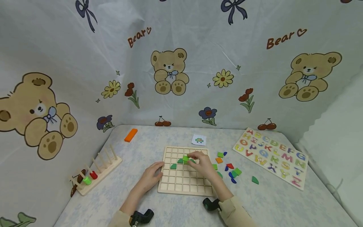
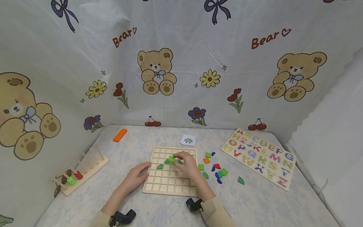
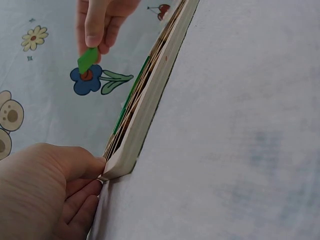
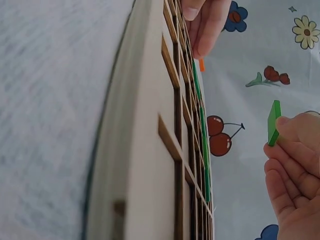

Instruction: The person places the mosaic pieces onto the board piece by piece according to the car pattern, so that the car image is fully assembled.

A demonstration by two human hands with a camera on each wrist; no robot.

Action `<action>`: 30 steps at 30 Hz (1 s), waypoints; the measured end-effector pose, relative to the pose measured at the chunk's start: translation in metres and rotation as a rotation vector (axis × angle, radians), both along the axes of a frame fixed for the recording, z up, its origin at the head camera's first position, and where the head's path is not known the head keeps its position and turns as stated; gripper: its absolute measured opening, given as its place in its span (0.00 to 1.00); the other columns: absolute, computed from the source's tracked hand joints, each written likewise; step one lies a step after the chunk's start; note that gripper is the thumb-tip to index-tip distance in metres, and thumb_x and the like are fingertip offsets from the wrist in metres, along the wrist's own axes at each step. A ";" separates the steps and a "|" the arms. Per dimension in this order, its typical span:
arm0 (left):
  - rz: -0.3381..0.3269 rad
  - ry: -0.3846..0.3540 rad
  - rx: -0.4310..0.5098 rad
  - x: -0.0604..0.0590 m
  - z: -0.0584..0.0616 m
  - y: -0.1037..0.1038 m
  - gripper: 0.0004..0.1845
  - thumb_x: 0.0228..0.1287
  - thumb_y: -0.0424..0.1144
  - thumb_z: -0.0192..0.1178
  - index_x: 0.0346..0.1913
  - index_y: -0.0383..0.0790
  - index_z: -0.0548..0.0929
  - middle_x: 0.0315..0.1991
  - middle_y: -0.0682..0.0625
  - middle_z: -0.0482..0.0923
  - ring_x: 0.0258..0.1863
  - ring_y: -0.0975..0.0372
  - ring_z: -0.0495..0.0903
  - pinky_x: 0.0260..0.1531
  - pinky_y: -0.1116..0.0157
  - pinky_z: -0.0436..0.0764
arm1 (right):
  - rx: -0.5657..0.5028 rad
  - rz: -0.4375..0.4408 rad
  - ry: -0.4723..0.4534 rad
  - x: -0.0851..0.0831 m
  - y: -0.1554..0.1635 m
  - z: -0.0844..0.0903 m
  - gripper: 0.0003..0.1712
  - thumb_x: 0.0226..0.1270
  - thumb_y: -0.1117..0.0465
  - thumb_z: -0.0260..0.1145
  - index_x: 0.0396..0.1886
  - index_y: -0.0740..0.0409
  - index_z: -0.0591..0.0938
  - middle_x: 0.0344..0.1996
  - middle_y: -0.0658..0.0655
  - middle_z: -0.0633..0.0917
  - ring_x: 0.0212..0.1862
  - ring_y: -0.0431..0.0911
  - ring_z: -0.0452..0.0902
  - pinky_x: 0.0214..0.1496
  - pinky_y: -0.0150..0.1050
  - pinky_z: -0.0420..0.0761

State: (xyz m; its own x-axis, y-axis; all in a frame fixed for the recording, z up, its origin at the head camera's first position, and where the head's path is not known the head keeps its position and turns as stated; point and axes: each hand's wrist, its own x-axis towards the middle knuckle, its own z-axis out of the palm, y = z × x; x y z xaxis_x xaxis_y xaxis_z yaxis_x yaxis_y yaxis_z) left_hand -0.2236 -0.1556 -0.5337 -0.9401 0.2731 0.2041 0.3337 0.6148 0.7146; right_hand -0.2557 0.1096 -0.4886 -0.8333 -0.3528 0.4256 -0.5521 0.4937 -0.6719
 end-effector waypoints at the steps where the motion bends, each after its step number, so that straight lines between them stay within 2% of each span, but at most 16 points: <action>1: -0.005 0.006 -0.003 0.000 0.000 0.000 0.24 0.65 0.31 0.57 0.64 0.32 0.71 0.63 0.41 0.68 0.64 0.50 0.65 0.62 0.51 0.65 | 0.000 0.001 -0.009 0.000 -0.001 0.000 0.14 0.58 0.66 0.69 0.46 0.62 0.83 0.41 0.55 0.83 0.43 0.51 0.78 0.44 0.50 0.80; 8: -0.020 0.007 0.000 0.000 -0.001 0.000 0.24 0.65 0.32 0.57 0.64 0.31 0.71 0.63 0.41 0.68 0.64 0.49 0.65 0.61 0.51 0.66 | 0.019 0.015 -0.084 0.003 -0.011 -0.004 0.14 0.61 0.64 0.68 0.47 0.61 0.83 0.43 0.54 0.82 0.44 0.52 0.78 0.45 0.47 0.80; 13: -0.018 0.026 -0.004 0.000 -0.001 0.000 0.24 0.65 0.32 0.57 0.64 0.31 0.70 0.63 0.39 0.68 0.64 0.48 0.65 0.60 0.50 0.67 | 0.020 0.027 -0.073 0.004 -0.018 -0.006 0.14 0.61 0.64 0.68 0.46 0.62 0.83 0.43 0.56 0.82 0.44 0.52 0.79 0.44 0.42 0.81; 18: -0.005 0.025 -0.006 0.000 -0.001 0.001 0.24 0.65 0.31 0.57 0.64 0.32 0.71 0.63 0.40 0.68 0.64 0.49 0.65 0.61 0.51 0.66 | 0.021 0.001 -0.085 0.004 -0.023 -0.011 0.13 0.61 0.63 0.68 0.46 0.59 0.84 0.43 0.54 0.82 0.43 0.49 0.79 0.43 0.36 0.81; 30: 0.000 0.020 -0.012 0.000 -0.001 0.001 0.24 0.65 0.32 0.57 0.64 0.33 0.71 0.63 0.42 0.68 0.63 0.50 0.66 0.60 0.51 0.67 | 0.012 0.009 -0.094 0.006 -0.022 -0.023 0.13 0.60 0.65 0.68 0.45 0.62 0.83 0.40 0.55 0.82 0.44 0.48 0.79 0.44 0.36 0.81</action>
State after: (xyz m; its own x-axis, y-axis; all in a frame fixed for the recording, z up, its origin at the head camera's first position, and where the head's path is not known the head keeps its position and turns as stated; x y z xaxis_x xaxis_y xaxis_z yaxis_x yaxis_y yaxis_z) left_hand -0.2241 -0.1548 -0.5352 -0.9359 0.2759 0.2192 0.3478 0.6235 0.7002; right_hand -0.2500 0.0880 -0.5115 -0.8663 -0.3648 0.3412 -0.4912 0.4975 -0.7150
